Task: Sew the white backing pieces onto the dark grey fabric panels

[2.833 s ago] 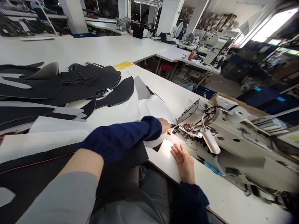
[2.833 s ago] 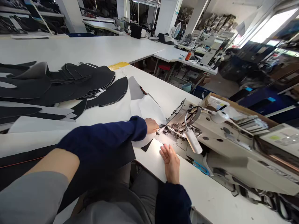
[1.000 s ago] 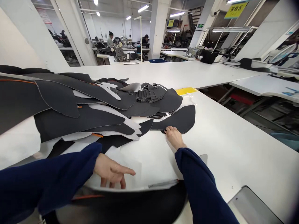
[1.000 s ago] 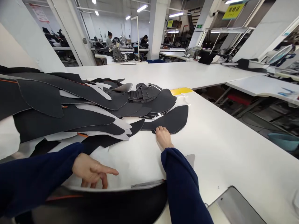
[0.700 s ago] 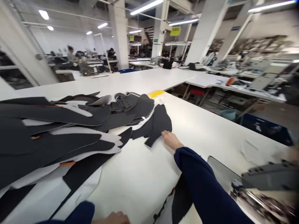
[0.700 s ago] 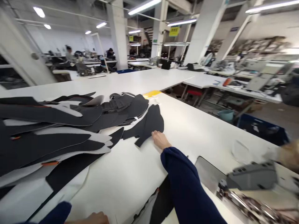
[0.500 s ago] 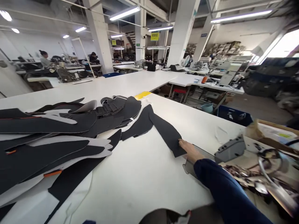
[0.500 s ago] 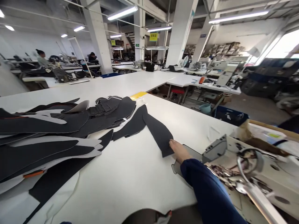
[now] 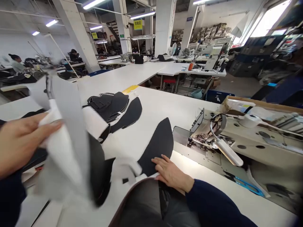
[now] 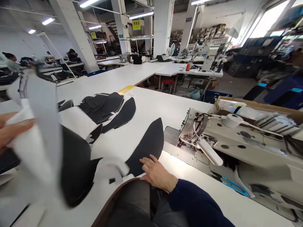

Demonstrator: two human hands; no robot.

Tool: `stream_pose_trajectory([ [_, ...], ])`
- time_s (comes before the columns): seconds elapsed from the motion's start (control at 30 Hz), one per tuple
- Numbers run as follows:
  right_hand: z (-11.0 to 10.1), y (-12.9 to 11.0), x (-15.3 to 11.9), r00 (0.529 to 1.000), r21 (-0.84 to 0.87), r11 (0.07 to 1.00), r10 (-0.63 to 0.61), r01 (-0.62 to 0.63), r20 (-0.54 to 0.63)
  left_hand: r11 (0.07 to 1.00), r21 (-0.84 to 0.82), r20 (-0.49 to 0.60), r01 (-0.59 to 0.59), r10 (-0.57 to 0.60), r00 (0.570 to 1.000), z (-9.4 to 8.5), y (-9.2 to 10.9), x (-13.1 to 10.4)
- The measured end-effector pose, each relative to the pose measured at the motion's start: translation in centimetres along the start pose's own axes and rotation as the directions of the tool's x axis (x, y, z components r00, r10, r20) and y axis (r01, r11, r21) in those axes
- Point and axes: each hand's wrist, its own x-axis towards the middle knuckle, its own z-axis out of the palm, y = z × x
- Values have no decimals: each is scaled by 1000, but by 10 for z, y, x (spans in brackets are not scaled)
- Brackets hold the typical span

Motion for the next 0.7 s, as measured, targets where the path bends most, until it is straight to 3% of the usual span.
stream_pose_trajectory([
  [0.03, -1, 1, 1, 1000, 6, 1000, 18, -18, -16, 1000, -15, -76, -6, 5, 997, 2, 18, 6],
  [0.1, 1, 9, 4, 988, -29, 990, 138, -140, -73, 992, 9, -98, -126, 127, 987, 16, 57, 22],
  [0.13, 5, 12, 5, 977, -51, 980, 189, -195, -99, 973, 29, -42, -228, 229, 973, 28, 76, 32],
  [0.2, 17, 8, 5, 964, -82, 966, 232, -244, -131, 911, 19, 159, -412, 404, 901, 63, 110, 52],
  [0.3, 35, -24, 3, 957, -76, 963, 244, -258, -155, 866, -86, 412, -493, 481, 774, 138, 145, 78],
  [0.4, 48, -62, -6, 969, -12, 975, 219, -222, -113, 903, -250, 661, -350, 423, 620, 227, 163, 85],
  [0.47, 58, -77, -16, 976, 19, 980, 199, -198, -87, 905, -261, 738, -336, 411, 536, 277, 169, 79],
  [0.5, 63, -81, -21, 973, 14, 977, 211, -210, -98, 889, -234, 729, -394, 429, 534, 297, 171, 74],
  [0.57, 76, -84, -31, 953, -37, 964, 255, -264, -161, 812, -133, 622, -568, 515, 590, 323, 176, 65],
  [0.63, 85, -85, -36, 936, -96, 948, 280, -305, -214, 730, -3, 449, -683, 611, 651, 335, 182, 60],
  [0.7, 89, -85, -36, 939, -126, 944, 275, -304, -204, 694, 77, 344, -716, 656, 672, 337, 188, 59],
])
